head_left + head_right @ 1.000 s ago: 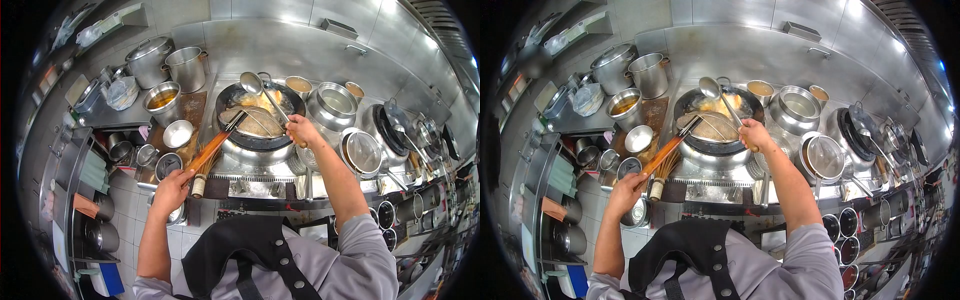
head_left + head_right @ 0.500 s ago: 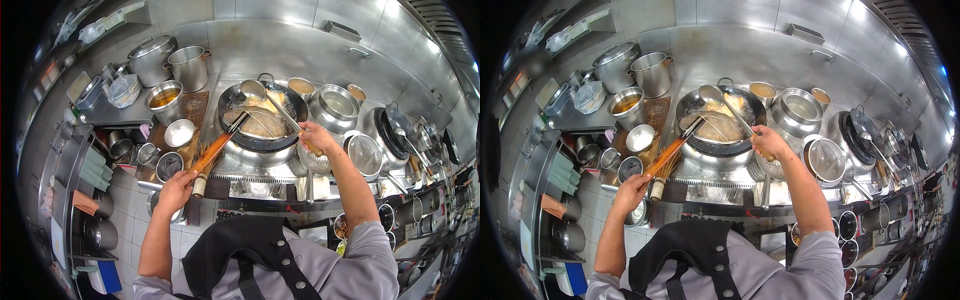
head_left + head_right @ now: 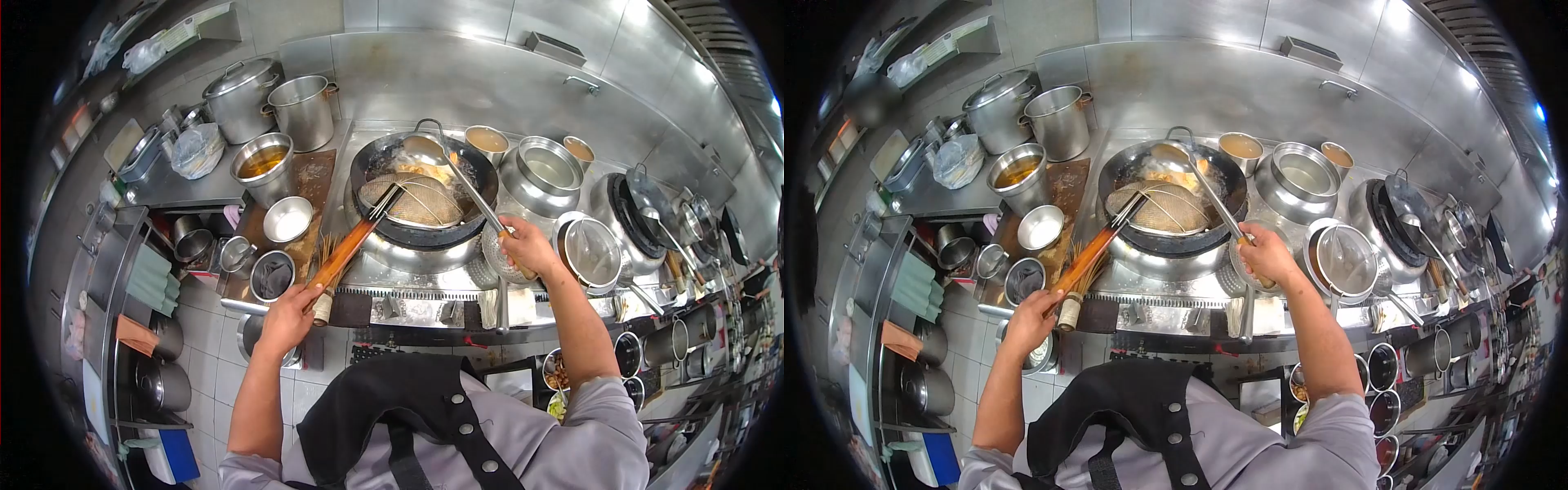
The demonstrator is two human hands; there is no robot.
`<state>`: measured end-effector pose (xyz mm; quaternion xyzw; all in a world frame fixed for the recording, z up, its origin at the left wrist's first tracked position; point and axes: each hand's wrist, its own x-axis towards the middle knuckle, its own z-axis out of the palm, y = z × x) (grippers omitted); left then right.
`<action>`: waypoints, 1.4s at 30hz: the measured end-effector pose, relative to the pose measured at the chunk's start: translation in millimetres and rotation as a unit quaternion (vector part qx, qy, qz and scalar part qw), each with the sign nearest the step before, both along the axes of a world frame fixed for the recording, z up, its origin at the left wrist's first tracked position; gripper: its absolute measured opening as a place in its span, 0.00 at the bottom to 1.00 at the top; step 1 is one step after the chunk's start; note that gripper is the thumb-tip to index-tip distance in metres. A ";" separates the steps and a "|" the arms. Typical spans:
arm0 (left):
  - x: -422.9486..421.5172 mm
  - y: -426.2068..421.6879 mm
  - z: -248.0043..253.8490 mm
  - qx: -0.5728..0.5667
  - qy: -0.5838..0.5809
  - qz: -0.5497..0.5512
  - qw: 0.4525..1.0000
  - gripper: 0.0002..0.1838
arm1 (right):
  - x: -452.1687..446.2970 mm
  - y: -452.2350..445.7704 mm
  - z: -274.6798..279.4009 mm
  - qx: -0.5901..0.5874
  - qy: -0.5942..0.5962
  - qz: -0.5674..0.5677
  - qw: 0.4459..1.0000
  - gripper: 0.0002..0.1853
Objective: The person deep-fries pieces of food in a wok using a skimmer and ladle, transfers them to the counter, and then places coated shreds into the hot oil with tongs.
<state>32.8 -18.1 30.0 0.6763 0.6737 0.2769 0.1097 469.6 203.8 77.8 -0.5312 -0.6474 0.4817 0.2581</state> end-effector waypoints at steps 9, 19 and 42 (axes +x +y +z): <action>15.1 -18.3 48.6 0.009 0.029 -0.013 0.999 0.23 | 8.5 -15.2 -9.2 -0.034 0.005 0.012 0.999 0.30; 12.1 -5.5 52.5 -0.007 0.028 -0.037 0.999 0.23 | -31.5 6.9 -28.0 -0.050 0.077 0.013 0.996 0.29; -7.3 2.6 43.7 0.023 0.029 -0.001 0.999 0.23 | 69.6 -22.8 0.2 0.252 -0.271 0.011 0.929 0.26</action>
